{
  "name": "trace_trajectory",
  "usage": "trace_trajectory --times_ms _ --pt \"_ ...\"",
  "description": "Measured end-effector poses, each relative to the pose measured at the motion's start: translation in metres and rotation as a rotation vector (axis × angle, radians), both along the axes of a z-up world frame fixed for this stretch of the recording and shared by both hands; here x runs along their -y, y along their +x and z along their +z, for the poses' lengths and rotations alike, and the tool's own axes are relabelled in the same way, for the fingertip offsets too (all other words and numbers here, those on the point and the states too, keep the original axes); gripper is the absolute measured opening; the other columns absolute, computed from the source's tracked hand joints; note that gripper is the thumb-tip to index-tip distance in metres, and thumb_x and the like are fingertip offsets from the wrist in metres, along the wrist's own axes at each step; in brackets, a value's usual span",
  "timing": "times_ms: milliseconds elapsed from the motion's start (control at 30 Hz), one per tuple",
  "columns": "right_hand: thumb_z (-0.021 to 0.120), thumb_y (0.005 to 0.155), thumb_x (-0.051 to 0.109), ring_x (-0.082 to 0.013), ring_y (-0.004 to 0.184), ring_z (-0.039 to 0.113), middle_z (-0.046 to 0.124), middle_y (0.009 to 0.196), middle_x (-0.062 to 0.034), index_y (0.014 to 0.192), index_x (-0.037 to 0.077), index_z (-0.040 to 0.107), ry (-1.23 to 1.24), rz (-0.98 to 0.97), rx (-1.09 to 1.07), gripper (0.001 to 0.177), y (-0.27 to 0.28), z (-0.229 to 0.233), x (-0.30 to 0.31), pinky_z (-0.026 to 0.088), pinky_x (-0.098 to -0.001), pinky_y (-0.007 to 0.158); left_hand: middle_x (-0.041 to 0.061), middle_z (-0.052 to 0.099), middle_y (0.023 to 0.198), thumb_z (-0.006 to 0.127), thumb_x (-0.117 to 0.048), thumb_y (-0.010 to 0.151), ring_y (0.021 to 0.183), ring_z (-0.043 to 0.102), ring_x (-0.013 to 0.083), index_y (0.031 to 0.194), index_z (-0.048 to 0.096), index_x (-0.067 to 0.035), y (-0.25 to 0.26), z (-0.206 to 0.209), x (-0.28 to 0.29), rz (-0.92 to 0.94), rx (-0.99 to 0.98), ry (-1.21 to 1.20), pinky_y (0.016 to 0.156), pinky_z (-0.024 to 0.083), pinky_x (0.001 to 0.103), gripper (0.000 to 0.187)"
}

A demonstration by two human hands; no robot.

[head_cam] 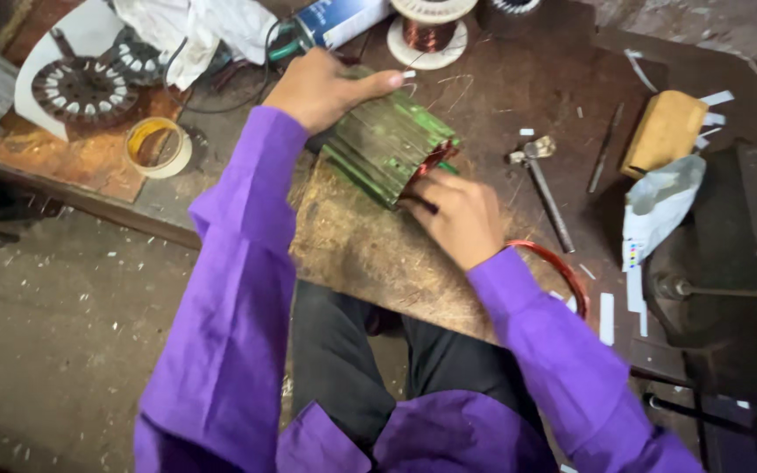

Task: The person winds copper wire around a green motor stator, inserts white insulating strips between layers, and uses a hammer to compact the windings. The person repeats this process multiple times, adjusting the stator and wire as needed.

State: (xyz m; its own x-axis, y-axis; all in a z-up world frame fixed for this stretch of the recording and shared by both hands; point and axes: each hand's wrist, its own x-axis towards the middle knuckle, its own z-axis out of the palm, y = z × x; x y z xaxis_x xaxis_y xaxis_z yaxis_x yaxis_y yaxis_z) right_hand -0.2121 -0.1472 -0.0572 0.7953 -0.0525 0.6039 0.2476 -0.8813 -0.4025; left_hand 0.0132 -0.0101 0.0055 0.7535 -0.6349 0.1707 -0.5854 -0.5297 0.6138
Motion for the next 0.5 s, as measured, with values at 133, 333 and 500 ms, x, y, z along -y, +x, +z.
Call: trace_trajectory --times_ms 133,333,500 --pt "0.081 0.080 0.010 -0.0362 0.094 0.066 0.070 0.099 -0.0161 0.104 0.002 0.072 0.127 -0.103 0.050 0.027 -0.030 -0.007 -0.007 0.053 -0.0414 0.079 0.013 0.075 0.076 0.073 -0.073 0.077 0.071 0.073 0.0201 0.090 0.078 0.002 -0.019 -0.003 -0.019 -0.002 -0.112 -0.136 0.072 0.056 0.036 0.076" --pt "0.080 0.083 0.009 -0.0296 0.088 0.066 0.072 0.093 -0.0113 0.100 0.006 0.076 0.231 -0.206 0.029 0.018 -0.098 0.016 -0.043 0.053 -0.0379 0.079 0.007 0.078 0.096 0.072 -0.055 0.089 0.085 0.069 0.0112 0.110 0.076 0.000 -0.052 -0.047 -0.068 -0.007 -0.318 -0.435 0.079 0.055 0.030 0.060" --pt "0.082 0.083 0.018 -0.0182 0.087 0.074 0.078 0.098 -0.0080 0.111 0.004 0.073 0.701 -0.185 -0.142 0.033 -0.124 0.001 -0.088 0.057 -0.0324 0.079 0.005 0.076 0.091 0.073 -0.042 0.097 0.083 0.065 0.0110 0.105 0.075 0.004 -0.124 -0.079 -0.080 0.148 -0.182 -0.649 0.079 0.054 0.029 0.047"
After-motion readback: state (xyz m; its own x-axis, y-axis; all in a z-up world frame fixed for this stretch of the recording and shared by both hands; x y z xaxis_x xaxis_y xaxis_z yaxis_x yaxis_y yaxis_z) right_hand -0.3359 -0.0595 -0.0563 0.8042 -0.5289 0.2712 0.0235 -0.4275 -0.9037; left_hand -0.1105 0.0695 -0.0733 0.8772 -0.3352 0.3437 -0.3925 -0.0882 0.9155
